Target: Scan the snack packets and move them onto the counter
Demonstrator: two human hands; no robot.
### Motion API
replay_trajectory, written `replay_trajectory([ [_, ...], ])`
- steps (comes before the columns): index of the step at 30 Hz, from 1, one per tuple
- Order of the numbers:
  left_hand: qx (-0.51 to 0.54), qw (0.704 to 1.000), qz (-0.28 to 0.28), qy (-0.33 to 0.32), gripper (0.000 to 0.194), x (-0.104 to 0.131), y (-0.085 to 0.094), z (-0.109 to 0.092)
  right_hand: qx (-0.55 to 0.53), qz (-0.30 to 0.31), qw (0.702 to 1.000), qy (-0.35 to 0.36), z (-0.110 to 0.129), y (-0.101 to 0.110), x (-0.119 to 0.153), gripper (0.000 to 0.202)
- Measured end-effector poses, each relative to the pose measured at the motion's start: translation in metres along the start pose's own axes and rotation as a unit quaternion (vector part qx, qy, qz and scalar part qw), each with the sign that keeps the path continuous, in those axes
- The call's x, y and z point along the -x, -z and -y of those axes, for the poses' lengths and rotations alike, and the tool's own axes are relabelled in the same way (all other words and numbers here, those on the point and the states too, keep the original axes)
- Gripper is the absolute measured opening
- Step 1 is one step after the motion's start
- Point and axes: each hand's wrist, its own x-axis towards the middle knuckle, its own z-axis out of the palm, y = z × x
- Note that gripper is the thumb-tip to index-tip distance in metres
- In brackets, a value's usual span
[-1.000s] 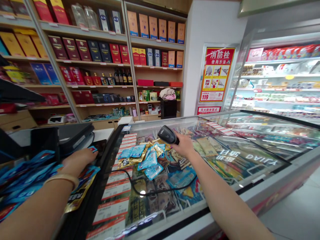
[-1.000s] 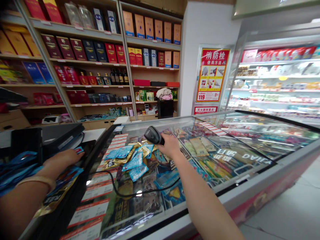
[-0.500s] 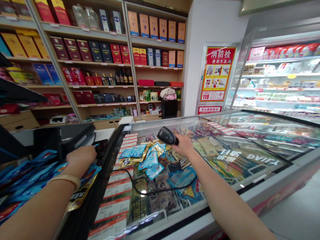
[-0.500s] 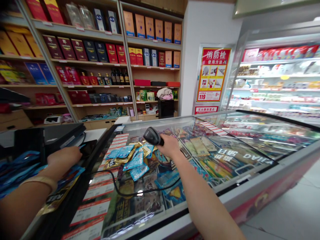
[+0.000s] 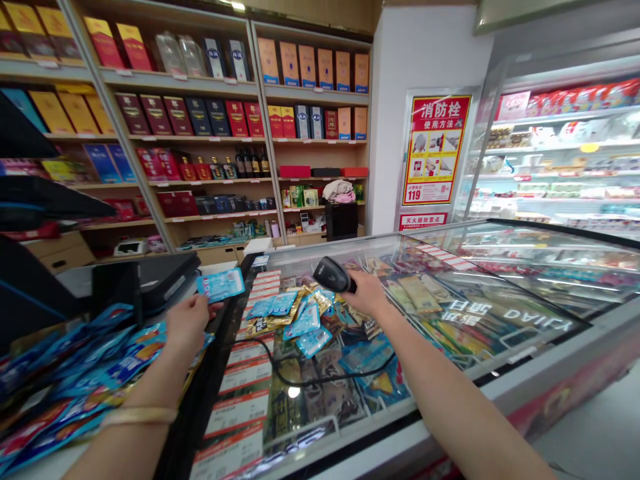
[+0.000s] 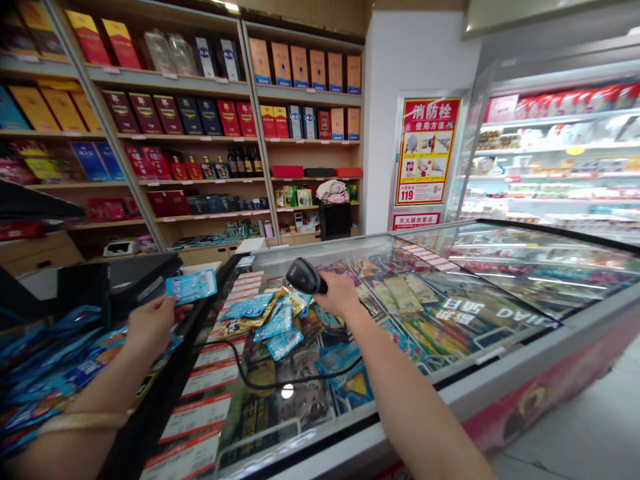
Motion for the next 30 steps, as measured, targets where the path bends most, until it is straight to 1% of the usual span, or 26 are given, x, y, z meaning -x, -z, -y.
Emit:
replay_trajectory([
  [3, 0.056, 0.998, 0.015, 0.031, 0.020, 0.022, -0.019, 0.008, -0.014, 0.007, 1.000, 0.016, 0.003, 0.000, 0.001, 0.028],
  [5, 0.079, 0.996, 0.025, 0.041, 0.024, 0.030, -0.024, 0.010, -0.034, 0.018, 0.998, 0.041, 0.006, 0.000, 0.001, 0.029],
  [7, 0.066, 0.997, 0.037, 0.034, 0.028, 0.036, -0.024, 0.008, -0.052, 0.030, 0.996, 0.068, 0.008, 0.000, 0.002, 0.029],
  [12, -0.070, 0.995, 0.057, -0.045, 0.032, 0.044, -0.015, -0.005, -0.072, 0.056, 0.990, 0.108, 0.017, -0.001, 0.004, 0.034],
  [15, -0.121, 0.989, 0.063, -0.065, 0.031, 0.048, -0.013, -0.011, -0.065, 0.074, 0.987, 0.125, 0.023, -0.001, 0.006, 0.034],
  [18, -0.140, 0.985, 0.073, -0.064, 0.031, 0.049, -0.013, -0.011, -0.054, 0.087, 0.986, 0.135, 0.028, -0.001, 0.007, 0.031],
  [24, -0.141, 0.984, 0.086, -0.061, 0.034, 0.047, -0.016, -0.005, -0.051, 0.097, 0.984, 0.143, 0.031, -0.001, 0.008, 0.027],
  [30, -0.152, 0.982, 0.094, -0.069, 0.034, 0.049, -0.016, -0.007, -0.053, 0.097, 0.985, 0.133, 0.031, -0.003, 0.008, 0.025],
])
